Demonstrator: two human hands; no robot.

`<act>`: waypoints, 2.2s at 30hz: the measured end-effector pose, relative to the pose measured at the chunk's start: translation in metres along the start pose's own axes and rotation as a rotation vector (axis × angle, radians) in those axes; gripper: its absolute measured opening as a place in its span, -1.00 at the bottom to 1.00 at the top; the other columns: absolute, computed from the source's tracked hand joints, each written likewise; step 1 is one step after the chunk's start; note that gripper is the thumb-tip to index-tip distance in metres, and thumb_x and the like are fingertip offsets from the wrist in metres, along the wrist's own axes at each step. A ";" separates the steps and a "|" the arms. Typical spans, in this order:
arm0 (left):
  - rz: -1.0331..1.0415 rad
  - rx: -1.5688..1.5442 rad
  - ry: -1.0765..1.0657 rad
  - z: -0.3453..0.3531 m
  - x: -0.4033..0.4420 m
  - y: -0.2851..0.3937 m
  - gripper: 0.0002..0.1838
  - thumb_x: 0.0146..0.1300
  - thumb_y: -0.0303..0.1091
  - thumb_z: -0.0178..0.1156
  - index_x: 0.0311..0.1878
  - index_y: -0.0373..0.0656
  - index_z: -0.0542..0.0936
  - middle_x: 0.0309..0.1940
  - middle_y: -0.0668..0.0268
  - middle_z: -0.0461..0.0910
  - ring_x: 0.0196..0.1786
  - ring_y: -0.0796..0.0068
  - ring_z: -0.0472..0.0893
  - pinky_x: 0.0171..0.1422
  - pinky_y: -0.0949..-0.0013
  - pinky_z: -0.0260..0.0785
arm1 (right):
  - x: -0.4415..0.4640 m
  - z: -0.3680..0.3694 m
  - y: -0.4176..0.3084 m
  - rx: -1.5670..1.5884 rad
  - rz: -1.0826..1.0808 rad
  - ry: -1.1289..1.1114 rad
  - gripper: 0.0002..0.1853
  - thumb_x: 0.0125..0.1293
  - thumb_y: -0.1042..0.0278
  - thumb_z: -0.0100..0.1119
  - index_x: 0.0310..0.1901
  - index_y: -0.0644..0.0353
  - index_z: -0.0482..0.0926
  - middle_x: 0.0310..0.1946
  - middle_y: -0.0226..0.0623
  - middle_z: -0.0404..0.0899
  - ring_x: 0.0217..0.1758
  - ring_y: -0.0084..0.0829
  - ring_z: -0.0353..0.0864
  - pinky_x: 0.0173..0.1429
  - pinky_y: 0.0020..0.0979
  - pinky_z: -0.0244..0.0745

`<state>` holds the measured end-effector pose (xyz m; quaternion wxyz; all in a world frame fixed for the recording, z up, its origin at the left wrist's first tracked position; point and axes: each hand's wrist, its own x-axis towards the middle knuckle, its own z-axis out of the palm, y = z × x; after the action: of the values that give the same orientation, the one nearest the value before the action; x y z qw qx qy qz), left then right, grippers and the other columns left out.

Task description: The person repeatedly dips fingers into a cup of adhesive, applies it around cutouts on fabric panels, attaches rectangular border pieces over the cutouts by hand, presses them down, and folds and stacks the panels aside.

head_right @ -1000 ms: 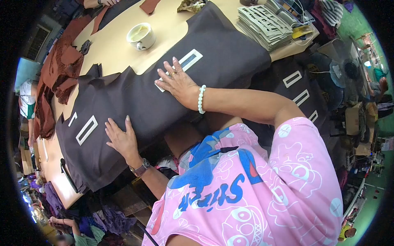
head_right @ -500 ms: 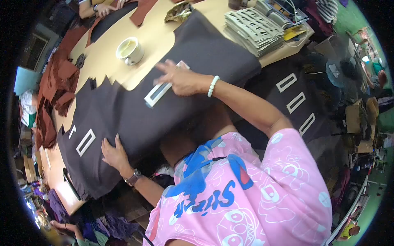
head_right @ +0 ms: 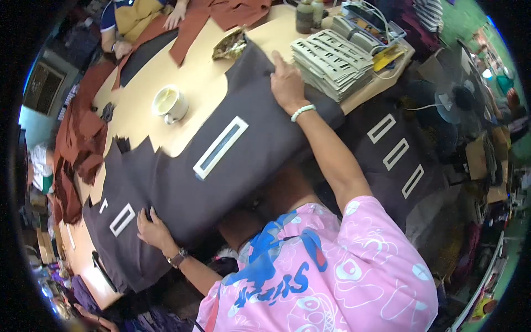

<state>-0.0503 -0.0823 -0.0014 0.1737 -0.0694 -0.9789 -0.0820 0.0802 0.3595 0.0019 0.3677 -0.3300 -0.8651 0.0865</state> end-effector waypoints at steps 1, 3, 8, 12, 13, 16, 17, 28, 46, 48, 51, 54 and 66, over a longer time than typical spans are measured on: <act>0.026 -0.016 0.061 0.002 0.001 0.000 -0.65 0.27 -0.10 0.10 0.00 -0.10 0.58 0.06 0.25 0.53 0.09 0.24 0.51 0.29 -0.20 0.09 | 0.001 0.002 0.003 0.077 -0.024 0.045 -0.35 0.15 0.35 0.16 0.29 0.20 0.20 -0.16 0.01 0.57 -0.09 -0.04 0.56 0.03 -0.13 0.39; 0.055 -0.075 0.062 0.001 0.005 -0.003 -0.66 0.25 -0.11 0.12 -0.02 -0.09 0.59 0.02 0.25 0.56 0.08 0.24 0.52 0.27 -0.16 0.12 | 0.000 -0.007 -0.008 0.167 0.029 0.007 -0.35 0.15 0.31 0.16 0.29 0.18 0.19 -0.13 0.03 0.58 -0.11 0.01 0.58 -0.01 -0.11 0.44; -0.056 -0.104 0.147 -0.003 0.014 0.003 -0.42 0.25 0.08 0.08 0.13 -0.22 0.46 0.06 0.16 0.52 0.13 0.14 0.48 0.21 -0.21 0.16 | 0.006 -0.016 -0.019 0.058 -0.013 -0.011 -0.32 0.18 0.22 0.19 0.32 0.08 0.16 -0.21 0.05 0.61 -0.22 0.06 0.61 -0.13 -0.10 0.49; -0.037 0.034 0.121 0.011 0.011 -0.004 -0.47 0.24 0.03 0.10 0.09 -0.21 0.47 0.02 0.18 0.53 0.14 0.16 0.47 0.24 -0.25 0.13 | 0.007 -0.010 -0.022 0.019 -0.023 -0.065 -0.33 0.20 0.25 0.15 0.34 0.05 0.15 -0.35 0.01 0.62 -0.33 0.02 0.62 -0.23 -0.08 0.48; -0.004 0.052 0.146 0.012 0.010 -0.005 -0.50 0.23 0.00 0.12 0.06 -0.21 0.49 0.01 0.19 0.53 0.14 0.18 0.47 0.25 -0.25 0.13 | 0.007 -0.008 -0.023 0.056 -0.042 -0.041 -0.34 0.21 0.25 0.15 0.34 0.05 0.15 -0.38 0.00 0.62 -0.35 0.01 0.61 -0.25 -0.08 0.48; -0.025 -0.078 0.084 0.006 0.014 -0.004 -0.62 0.19 -0.12 0.19 -0.02 -0.16 0.53 -0.02 0.23 0.55 0.09 0.21 0.50 0.26 -0.25 0.12 | 0.008 -0.011 -0.022 0.113 -0.088 0.029 -0.35 0.21 0.26 0.14 0.33 0.04 0.17 -0.47 -0.03 0.60 -0.40 0.01 0.61 -0.29 -0.07 0.47; -0.050 -0.132 0.072 0.002 0.016 -0.001 -0.71 0.15 -0.20 0.23 -0.09 -0.12 0.55 -0.07 0.27 0.57 0.03 0.23 0.53 0.25 -0.23 0.13 | 0.008 -0.014 -0.026 0.101 -0.100 0.045 -0.36 0.21 0.25 0.14 0.33 0.04 0.18 -0.49 -0.03 0.60 -0.42 0.01 0.60 -0.30 -0.07 0.46; 0.015 0.008 0.171 -0.012 0.011 0.034 -0.60 0.18 -0.05 0.19 -0.09 -0.18 0.60 -0.08 0.27 0.57 0.02 0.22 0.52 0.23 -0.22 0.13 | 0.008 -0.018 -0.026 0.165 -0.165 0.120 -0.39 0.17 0.33 0.14 0.29 0.03 0.24 -0.59 -0.02 0.57 -0.46 0.00 0.60 -0.34 -0.10 0.48; 0.170 -1.067 0.250 -0.071 -0.013 0.083 -0.78 0.40 -0.46 -0.04 0.05 -0.33 0.37 -0.31 0.26 0.47 -0.24 0.63 0.42 -0.11 0.60 0.29 | -0.080 -0.134 0.037 0.240 0.122 0.382 -0.35 0.21 0.62 0.08 0.34 0.18 0.14 -0.20 -0.03 0.59 -0.25 -0.16 0.61 -0.14 -0.31 0.46; 0.175 -1.335 -0.036 -0.090 -0.031 0.116 -0.71 0.37 -0.53 -0.04 0.14 -0.32 0.38 -0.18 0.22 0.53 -0.21 0.68 0.45 -0.07 0.65 0.29 | -0.118 -0.172 0.059 0.206 0.364 0.318 -0.35 0.21 0.57 0.10 0.34 0.16 0.15 -0.13 0.06 0.58 -0.13 -0.17 0.62 -0.01 -0.34 0.44; 0.385 -1.493 -0.595 -0.108 -0.071 0.164 -0.64 0.30 -0.62 -0.04 0.16 -0.28 0.43 -0.01 0.20 0.55 -0.16 0.62 0.50 0.00 0.60 0.31 | -0.192 -0.240 0.123 -0.043 0.558 0.309 -0.38 0.20 0.57 0.08 0.32 0.20 0.18 -0.09 0.03 0.57 -0.11 -0.16 0.62 -0.04 -0.30 0.45; 0.955 -1.432 -1.102 -0.101 -0.120 0.212 -0.55 0.07 -0.67 -0.02 0.06 -0.21 0.56 -0.14 0.15 0.63 -0.35 0.50 0.41 -0.18 0.45 0.29 | -0.271 -0.337 0.178 -0.302 0.760 0.258 -0.37 0.18 0.55 0.08 0.32 0.18 0.18 -0.05 0.03 0.56 -0.06 -0.09 0.60 -0.02 -0.26 0.45; 1.578 -1.044 -1.888 -0.079 -0.321 0.311 -0.48 0.22 -0.49 0.16 0.28 -0.11 0.37 -0.46 0.11 0.58 -0.47 0.51 0.45 -0.27 0.43 0.35 | -0.395 -0.544 0.316 -0.893 1.101 0.129 -0.36 0.27 0.41 0.02 0.37 -0.11 0.09 -0.08 0.14 0.54 -0.05 0.07 0.54 0.02 -0.04 0.43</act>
<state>0.3249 0.1727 0.0011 -0.6117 -0.7004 -0.2755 -0.2435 0.8202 0.3009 0.0382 0.1506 -0.8426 -0.5023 -0.1229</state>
